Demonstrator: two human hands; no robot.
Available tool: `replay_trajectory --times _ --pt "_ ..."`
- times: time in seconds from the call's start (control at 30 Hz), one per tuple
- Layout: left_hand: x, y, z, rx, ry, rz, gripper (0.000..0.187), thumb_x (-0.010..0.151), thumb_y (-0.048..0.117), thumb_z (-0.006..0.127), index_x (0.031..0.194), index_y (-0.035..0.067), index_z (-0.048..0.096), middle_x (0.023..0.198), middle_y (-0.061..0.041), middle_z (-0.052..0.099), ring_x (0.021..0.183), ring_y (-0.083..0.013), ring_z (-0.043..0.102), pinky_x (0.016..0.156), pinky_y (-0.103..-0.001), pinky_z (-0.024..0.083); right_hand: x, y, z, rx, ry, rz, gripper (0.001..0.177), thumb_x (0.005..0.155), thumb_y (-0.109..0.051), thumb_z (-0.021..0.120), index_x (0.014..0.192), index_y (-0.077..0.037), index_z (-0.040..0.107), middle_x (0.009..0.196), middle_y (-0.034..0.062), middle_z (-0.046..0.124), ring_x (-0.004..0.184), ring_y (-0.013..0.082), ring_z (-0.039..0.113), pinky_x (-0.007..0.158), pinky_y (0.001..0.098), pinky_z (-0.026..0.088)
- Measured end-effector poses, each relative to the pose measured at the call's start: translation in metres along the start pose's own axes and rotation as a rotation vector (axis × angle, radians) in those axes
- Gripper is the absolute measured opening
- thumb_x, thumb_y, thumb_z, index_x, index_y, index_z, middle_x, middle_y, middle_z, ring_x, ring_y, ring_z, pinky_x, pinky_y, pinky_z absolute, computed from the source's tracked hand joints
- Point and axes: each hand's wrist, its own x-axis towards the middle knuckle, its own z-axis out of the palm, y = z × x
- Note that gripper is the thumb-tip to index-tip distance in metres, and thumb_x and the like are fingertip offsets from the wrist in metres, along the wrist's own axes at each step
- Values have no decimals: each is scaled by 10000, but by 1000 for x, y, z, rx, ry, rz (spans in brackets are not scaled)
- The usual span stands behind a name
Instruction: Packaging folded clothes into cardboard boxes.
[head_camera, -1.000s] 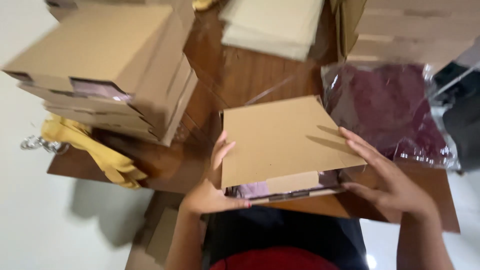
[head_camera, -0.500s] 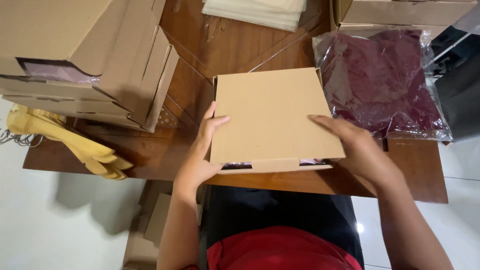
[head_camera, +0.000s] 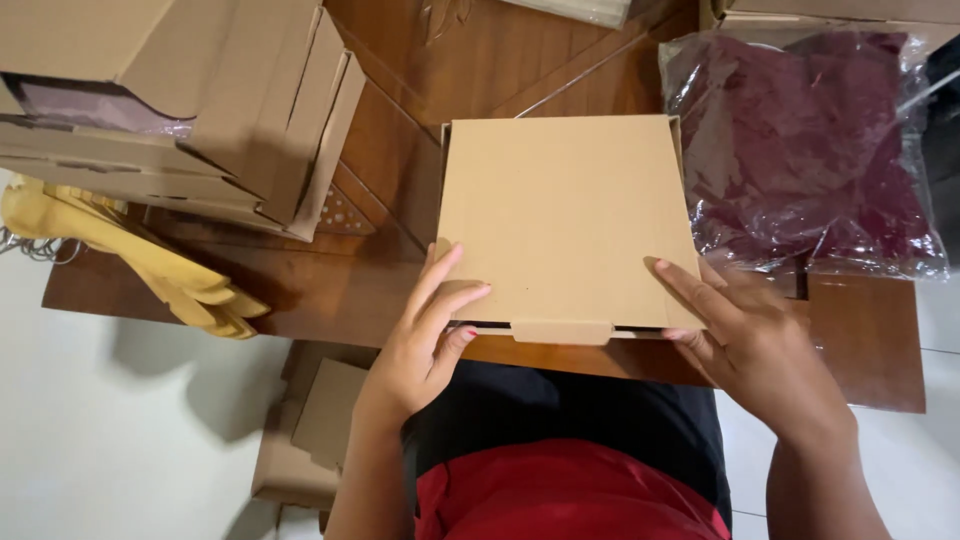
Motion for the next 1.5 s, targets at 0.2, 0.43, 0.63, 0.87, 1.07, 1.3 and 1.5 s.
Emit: replay_trajectory --times 0.2,0.43,0.63,0.87,1.07,1.3,1.5 --pt "-1 -3 11 -53 54 25 333 1031 50 581 1358 84 637 1639 -173 404 1611 -453 242 1292 -512 285 8 -7 6 33 156 -298 700 823 -523 698 1457 -250 584 1595 220 414 1458 392 423 975 430 519" --pt "-6 -15 23 6 95 43 291 1011 99 639 1299 110 681 1571 -114 481 1597 -421 295 1286 -531 322 13 -5 54 348 361 -309 627 694 -500 766 1233 -181 732 1585 187 490 1471 348 507 1180 457 479" --pt "-4 -11 29 18 118 -6 329 1019 110 625 1343 112 684 1562 -118 504 1587 -417 304 1257 -506 372 14 -15 60 357 479 -245 635 648 -432 856 1187 -112 754 1512 181 562 1411 320 577 1180 413 522" --pt "-2 -11 36 -3 224 -15 314 1072 156 582 1373 127 666 1590 -140 466 1585 -398 333 1239 -465 409 17 -19 61 334 489 -203 639 638 -388 884 1181 -74 758 1474 180 602 1383 319 608 1148 407 504" --pt "-3 -18 39 11 226 9 320 1073 166 586 1381 117 660 1605 -145 454 1594 -395 307 1279 -482 363 20 -15 67 285 526 -238 621 641 -388 893 1153 -59 767 1431 199 615 1360 336 613 1147 426 520" --pt "1 -16 39 26 233 -6 326 1092 203 567 1397 125 651 1603 -117 473 1598 -375 316 1290 -484 364 25 -11 70 235 575 -263 601 661 -394 899 1133 -42 777 1383 215 645 1322 343 644 1089 416 533" --pt "1 -21 41 68 238 -6 327 1073 203 593 1380 130 680 1600 -103 491 1589 -355 346 1285 -484 367 24 -8 75 202 583 -293 600 686 -392 917 1132 -17 776 1374 214 638 1313 350 645 1094 435 560"
